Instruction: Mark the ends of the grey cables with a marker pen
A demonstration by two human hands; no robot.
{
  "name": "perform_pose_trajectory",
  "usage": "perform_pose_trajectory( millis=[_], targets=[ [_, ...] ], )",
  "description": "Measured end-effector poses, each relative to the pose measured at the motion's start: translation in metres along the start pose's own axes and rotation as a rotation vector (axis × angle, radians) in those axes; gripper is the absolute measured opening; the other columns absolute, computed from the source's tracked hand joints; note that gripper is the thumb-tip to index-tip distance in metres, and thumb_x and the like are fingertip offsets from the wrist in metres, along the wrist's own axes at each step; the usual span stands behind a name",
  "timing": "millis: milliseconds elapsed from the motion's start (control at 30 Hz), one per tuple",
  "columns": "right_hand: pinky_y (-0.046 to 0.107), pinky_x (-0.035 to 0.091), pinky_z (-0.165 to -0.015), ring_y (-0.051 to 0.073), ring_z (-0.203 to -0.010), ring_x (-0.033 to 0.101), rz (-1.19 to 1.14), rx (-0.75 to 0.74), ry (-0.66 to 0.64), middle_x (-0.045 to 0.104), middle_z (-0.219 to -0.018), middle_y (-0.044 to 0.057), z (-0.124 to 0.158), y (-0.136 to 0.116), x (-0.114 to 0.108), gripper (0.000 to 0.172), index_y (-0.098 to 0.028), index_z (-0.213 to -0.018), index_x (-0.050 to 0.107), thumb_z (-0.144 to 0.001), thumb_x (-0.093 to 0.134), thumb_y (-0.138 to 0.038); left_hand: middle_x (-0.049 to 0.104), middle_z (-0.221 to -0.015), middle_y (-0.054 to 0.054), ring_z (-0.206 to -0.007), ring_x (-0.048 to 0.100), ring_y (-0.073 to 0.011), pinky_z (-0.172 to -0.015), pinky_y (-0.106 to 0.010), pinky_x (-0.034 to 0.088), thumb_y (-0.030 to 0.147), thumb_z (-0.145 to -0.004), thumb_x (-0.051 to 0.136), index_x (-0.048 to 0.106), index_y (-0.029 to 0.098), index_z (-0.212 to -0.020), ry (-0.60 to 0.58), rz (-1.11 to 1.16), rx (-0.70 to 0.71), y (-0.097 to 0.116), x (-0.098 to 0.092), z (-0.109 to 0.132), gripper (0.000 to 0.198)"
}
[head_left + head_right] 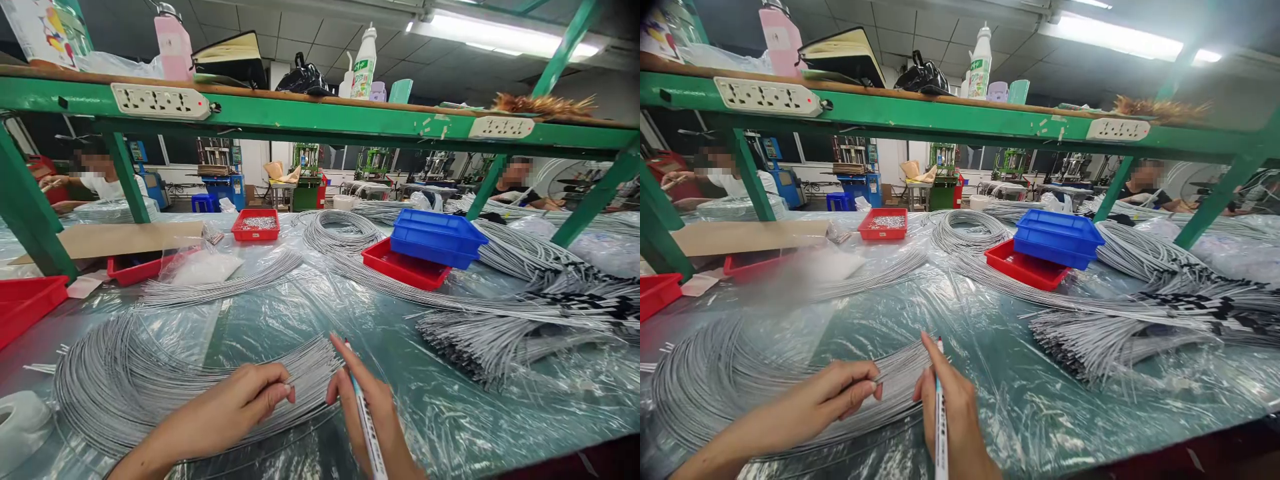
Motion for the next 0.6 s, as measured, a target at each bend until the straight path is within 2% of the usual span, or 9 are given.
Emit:
perform_pose_trajectory(
  millis=[133,233,400,500,567,600],
  targets=[
    [0.022,0.051,-0.062,0.011,-0.049,0.053,0.058,-0.031,0.016,0.059,-0.060,-0.005,0.001,-0.002,0.000,0.044,-0.024,-0.144,0.043,-0.101,0.038,-0.025,0.050,-0.079,0.001,-0.077,0.045,-0.0156,-0.075,-0.028,0.034,0.056,-0.098,0.031,0.057,0.021,-0.098,0.010,0.023,0.007,0.001,0.001,0.000,0.043],
    [0.023,0.052,-0.065,0.012,-0.054,0.056,0.136,-0.165,-0.041,0.059,-0.062,-0.004,0.004,-0.011,0.007,0.046,-0.027,-0.144,0.043,-0.099,0.039,-0.020,0.050,-0.078,0.001,-0.076,0.045,-0.0151,-0.074,-0.028,0.034,0.052,-0.099,0.032,0.057,0.020,-0.097,0.014,0.016,0.012,0.006,0.001,-0.001,0.041],
    [0.023,0.051,-0.060,0.014,-0.061,0.060,0.173,-0.400,-0.127,0.064,-0.074,0.002,0.023,-0.032,0.030,0.057,-0.025,-0.150,0.030,-0.096,0.037,-0.009,0.046,-0.072,0.003,-0.067,0.040,-0.0115,-0.065,-0.024,0.033,0.046,-0.099,0.034,0.053,0.017,-0.083,0.045,0.110,0.119,0.025,0.002,-0.007,0.038],
    [0.025,0.052,-0.070,0.014,-0.069,0.063,0.121,-0.330,-0.116,0.066,-0.080,0.002,0.024,-0.027,0.028,0.054,-0.025,-0.149,0.032,-0.096,0.040,-0.012,0.046,-0.069,0.003,-0.065,0.040,-0.0105,-0.062,-0.023,0.033,0.045,-0.099,0.036,0.053,0.016,-0.077,0.067,0.153,0.150,0.029,0.003,-0.010,0.039],
    [0.023,0.049,-0.069,0.014,-0.069,0.063,0.074,-0.190,-0.100,0.066,-0.078,0.001,0.018,-0.014,0.020,0.039,-0.024,-0.135,0.048,-0.097,0.046,-0.021,0.048,-0.065,0.003,-0.062,0.041,-0.0097,-0.060,-0.022,0.032,0.041,-0.098,0.039,0.052,0.016,-0.072,0.066,0.170,0.133,0.027,0.005,-0.011,0.039],
    [0.022,0.047,-0.064,0.013,-0.064,0.061,0.040,-0.118,-0.139,0.065,-0.074,0.000,0.015,-0.008,0.019,0.027,-0.022,-0.122,0.056,-0.096,0.049,-0.027,0.050,-0.064,0.003,-0.060,0.040,-0.0090,-0.059,-0.022,0.032,0.039,-0.098,0.041,0.053,0.015,-0.072,0.053,0.192,0.121,0.026,0.007,-0.011,0.037]
  ],
)
Point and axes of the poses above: each hand's wrist, its own z-axis away from the middle knuckle, its own x-axis out of the palm, y = z × x, the point moved 10 cm from there along -z, towards the middle knuckle
